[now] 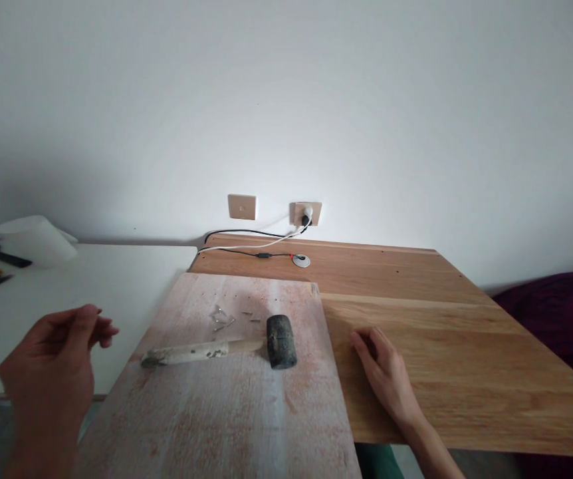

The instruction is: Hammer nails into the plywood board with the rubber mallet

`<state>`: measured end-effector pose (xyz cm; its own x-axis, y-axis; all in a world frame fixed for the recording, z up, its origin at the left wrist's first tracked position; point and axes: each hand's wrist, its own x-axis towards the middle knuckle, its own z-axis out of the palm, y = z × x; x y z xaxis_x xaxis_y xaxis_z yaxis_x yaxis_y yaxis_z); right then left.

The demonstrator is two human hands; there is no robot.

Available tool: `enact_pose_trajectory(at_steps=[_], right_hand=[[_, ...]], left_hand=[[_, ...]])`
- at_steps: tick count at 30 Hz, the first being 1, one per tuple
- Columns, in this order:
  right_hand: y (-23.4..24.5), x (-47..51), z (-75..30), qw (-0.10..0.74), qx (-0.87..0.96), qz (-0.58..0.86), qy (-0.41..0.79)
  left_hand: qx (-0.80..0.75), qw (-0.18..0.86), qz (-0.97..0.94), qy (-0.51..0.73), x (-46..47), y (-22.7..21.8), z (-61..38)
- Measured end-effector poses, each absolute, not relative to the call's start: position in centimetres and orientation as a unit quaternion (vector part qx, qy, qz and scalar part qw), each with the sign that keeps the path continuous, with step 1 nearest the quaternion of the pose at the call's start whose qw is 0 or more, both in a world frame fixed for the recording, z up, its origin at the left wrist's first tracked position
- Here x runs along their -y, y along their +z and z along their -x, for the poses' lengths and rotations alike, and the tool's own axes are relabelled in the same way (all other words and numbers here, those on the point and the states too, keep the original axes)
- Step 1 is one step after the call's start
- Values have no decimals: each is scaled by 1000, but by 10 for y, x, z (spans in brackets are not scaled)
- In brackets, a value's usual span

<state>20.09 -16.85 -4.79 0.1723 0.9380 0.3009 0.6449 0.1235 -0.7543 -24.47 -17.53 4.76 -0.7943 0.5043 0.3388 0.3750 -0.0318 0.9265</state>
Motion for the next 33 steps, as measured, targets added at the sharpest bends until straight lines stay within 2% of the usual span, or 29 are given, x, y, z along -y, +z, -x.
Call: enact_pose_trajectory(at_steps=[2,8,12,18,23,29,33], right_hand=[[-48,169,-201,425,615,640,174],[-42,177,-195,398,629,633,214],[-42,183,-188,394,643,611,242],[-42,191,-183,375,680,564,280],[-37,195,-191,362,689,553,298],[-34,199,-236,342,666,603,274],[-29,204,-278,336,636,646,254]], left_hand=[[-696,46,-330,636,172,51,248],[-819,65,-486,299,180,26,283],[-838,75,-495,217,185,14,283],[-830,31,-521,195,180,16,266],[-835,35,-527,157,178,16,255],[-807,11,-564,176,184,3,214],[-765,54,-615,182,183,-5,178]])
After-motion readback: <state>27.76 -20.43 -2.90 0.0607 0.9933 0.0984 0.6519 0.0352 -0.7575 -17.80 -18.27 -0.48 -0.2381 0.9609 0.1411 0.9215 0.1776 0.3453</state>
